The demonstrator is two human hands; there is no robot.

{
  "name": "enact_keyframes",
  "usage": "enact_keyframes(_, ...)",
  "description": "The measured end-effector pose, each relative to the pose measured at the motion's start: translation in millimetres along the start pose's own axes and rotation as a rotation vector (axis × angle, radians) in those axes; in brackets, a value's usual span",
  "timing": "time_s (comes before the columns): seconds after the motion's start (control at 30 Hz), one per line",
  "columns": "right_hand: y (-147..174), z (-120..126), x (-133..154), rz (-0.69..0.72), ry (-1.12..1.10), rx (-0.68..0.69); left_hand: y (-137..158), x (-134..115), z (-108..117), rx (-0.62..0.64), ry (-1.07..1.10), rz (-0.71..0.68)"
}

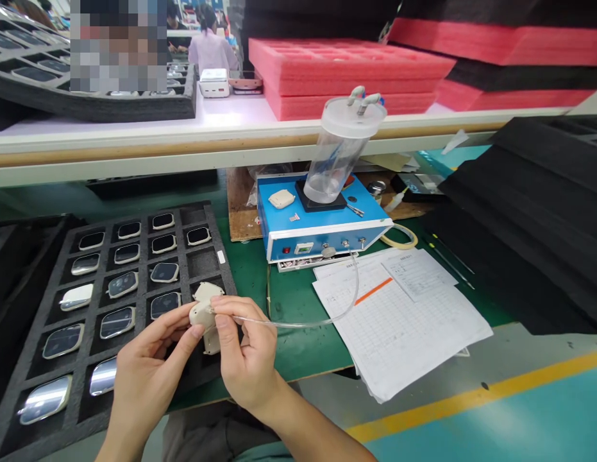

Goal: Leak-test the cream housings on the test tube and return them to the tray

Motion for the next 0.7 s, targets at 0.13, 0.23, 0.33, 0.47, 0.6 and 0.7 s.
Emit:
enact_keyframes(0.13,-0.1,0.3,1.8,-0.004,-0.002,-0.003,0.3,-0.6,-0.9,0.012,-0.007,0.011)
enact_keyframes(0.23,0.0,-0.1,2.0,-0.015,-0.007,0.001,0.3,-1.6,-0.9,0.008,-0.012,0.012)
enact_keyframes(0.33,-0.1,-0.5,1.8,-0.015,-0.007,0.002,0.4,-2.1,-0.4,0.000,-0.009,0.011)
enact_keyframes(0.47,-0.2,-0.7,0.2,-0.018,-0.006,0.004,0.4,-1.9,0.0,0.000,-0.001,0.019)
enact_keyframes(0.6,-0.1,-0.5,-0.6,-0.020,0.003,-0.001,0.5,-0.7,0.4,-0.002,-0.005,0.031)
enact_keyframes(0.7,-0.6,-0.5,0.9,-0.005,0.018,-0.007,0.0,0.0,0.5,-0.001,-0.013,0.024)
Point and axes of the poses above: each hand's wrist, its own y-axis away from the middle knuckle, its own z-axis out of the back of the hand, x = y × z, the point moved 6 cm from there along -y, towards the middle knuckle, and after that the axes turned 9 degrees about -z, right-handed, at the moved point
